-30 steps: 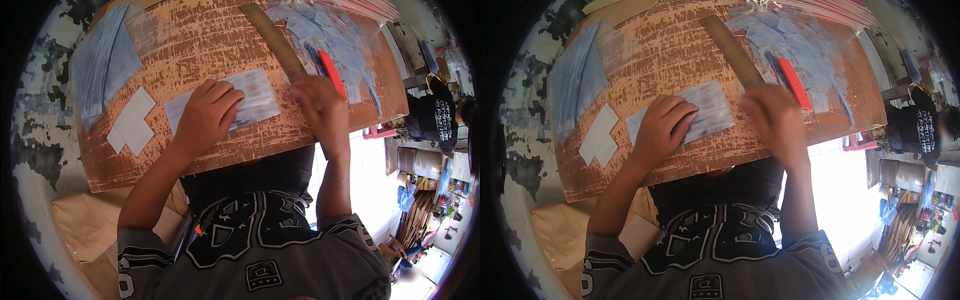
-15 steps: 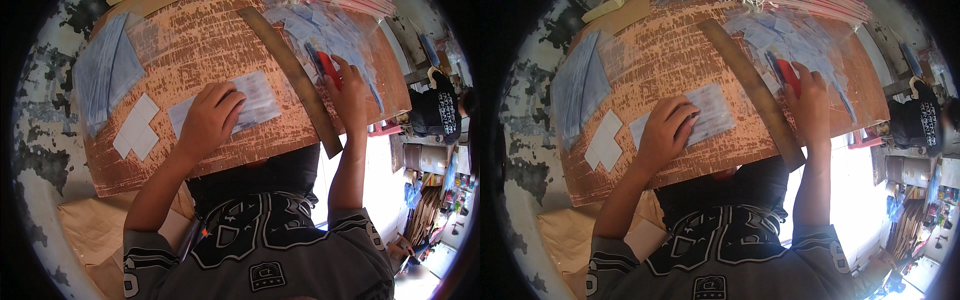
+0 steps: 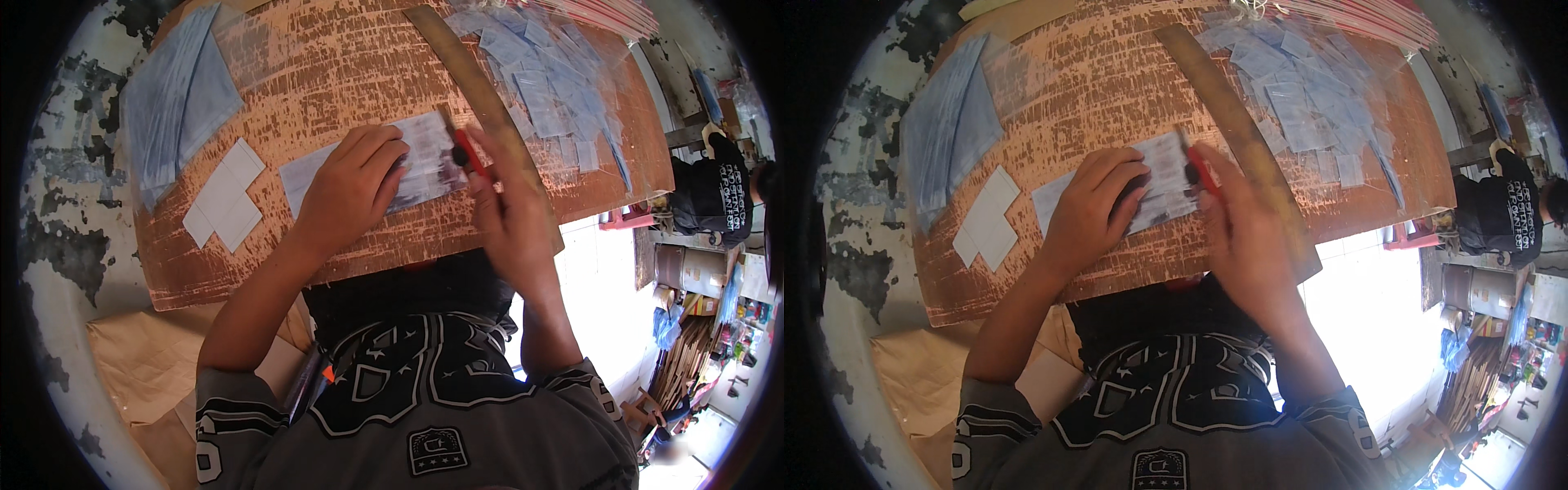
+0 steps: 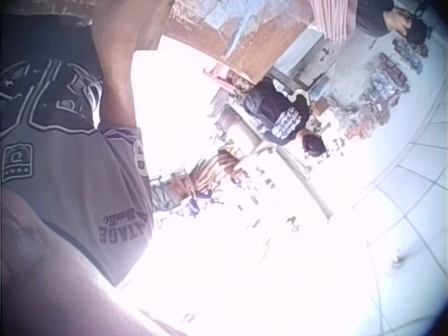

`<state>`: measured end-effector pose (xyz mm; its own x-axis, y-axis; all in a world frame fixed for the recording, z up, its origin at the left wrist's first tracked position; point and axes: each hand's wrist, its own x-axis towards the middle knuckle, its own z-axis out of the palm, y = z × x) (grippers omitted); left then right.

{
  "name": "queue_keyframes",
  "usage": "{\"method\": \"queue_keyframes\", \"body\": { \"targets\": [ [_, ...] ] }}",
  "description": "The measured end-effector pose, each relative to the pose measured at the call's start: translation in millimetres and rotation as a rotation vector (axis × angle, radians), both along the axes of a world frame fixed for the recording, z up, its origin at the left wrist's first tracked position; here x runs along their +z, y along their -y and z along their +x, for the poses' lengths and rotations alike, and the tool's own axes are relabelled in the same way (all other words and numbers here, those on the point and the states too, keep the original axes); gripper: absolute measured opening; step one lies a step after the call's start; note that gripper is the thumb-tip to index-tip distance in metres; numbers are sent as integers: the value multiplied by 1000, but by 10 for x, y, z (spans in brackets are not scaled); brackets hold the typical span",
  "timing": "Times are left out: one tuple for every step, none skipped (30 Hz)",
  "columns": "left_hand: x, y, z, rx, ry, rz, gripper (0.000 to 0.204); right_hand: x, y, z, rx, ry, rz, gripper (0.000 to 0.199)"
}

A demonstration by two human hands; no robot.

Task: The person uses a ruler and a red utility knife to cut small rectangular pieces of white paper on a wooden workbench. They repeatedly align the ruler, score the paper, and separate the cut pieces, stacking them on the table.

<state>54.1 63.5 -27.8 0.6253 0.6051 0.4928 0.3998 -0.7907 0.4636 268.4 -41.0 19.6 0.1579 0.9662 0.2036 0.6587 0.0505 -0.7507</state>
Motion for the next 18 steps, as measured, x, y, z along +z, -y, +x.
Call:
{"method": "queue_keyframes", "body": {
  "targets": [
    [7,0,-2,-1,0,5,23,-41,-8,-48,41,-28,33,46],
    [6,0,-2,-4,4,4,23,-123,-20,-86,82,-57,65,46],
    [0,-1,1,-7,7,4,23,-181,-32,-120,124,-86,98,47],
    [-8,-4,-3,-6,11,4,22,-203,-52,-156,127,-92,102,46],
    [-11,-5,-5,-11,19,-3,22,-194,-65,-181,116,-70,82,46],
    [-11,-3,-4,-15,26,-11,21,-175,-75,-203,104,-48,63,46],
    [-5,-4,-7,-18,33,-17,21,-158,-88,-221,95,-25,45,46],
    [-11,-6,-9,-18,35,-16,21,-162,-97,-232,96,-20,40,46],
    [-28,-8,-9,-17,37,-15,20,-179,-104,-240,97,-14,36,46],
    [-36,-13,-5,-19,39,-13,20,-190,-110,-244,96,-8,31,46],
    [-36,-18,-1,-22,42,-8,20,-199,-114,-247,93,5,49,46],
    [-34,-22,3,-25,44,-2,20,-208,-118,-249,89,19,67,45],
    [-38,-21,1,-26,45,3,20,-216,-121,-255,87,30,85,45],
    [-39,-20,-4,-26,45,3,20,-205,-124,-263,88,30,84,45],
    [-40,-20,-8,-26,45,3,21,-185,-125,-272,89,29,82,44],
    [-41,-18,-11,-28,45,2,21,-167,-120,-280,88,29,80,44],
    [-45,-19,-12,-28,46,5,21,-155,-114,-284,87,33,61,44],
    [-50,-19,-12,-29,46,8,21,-143,-107,-285,86,37,43,44]
  ]
}}
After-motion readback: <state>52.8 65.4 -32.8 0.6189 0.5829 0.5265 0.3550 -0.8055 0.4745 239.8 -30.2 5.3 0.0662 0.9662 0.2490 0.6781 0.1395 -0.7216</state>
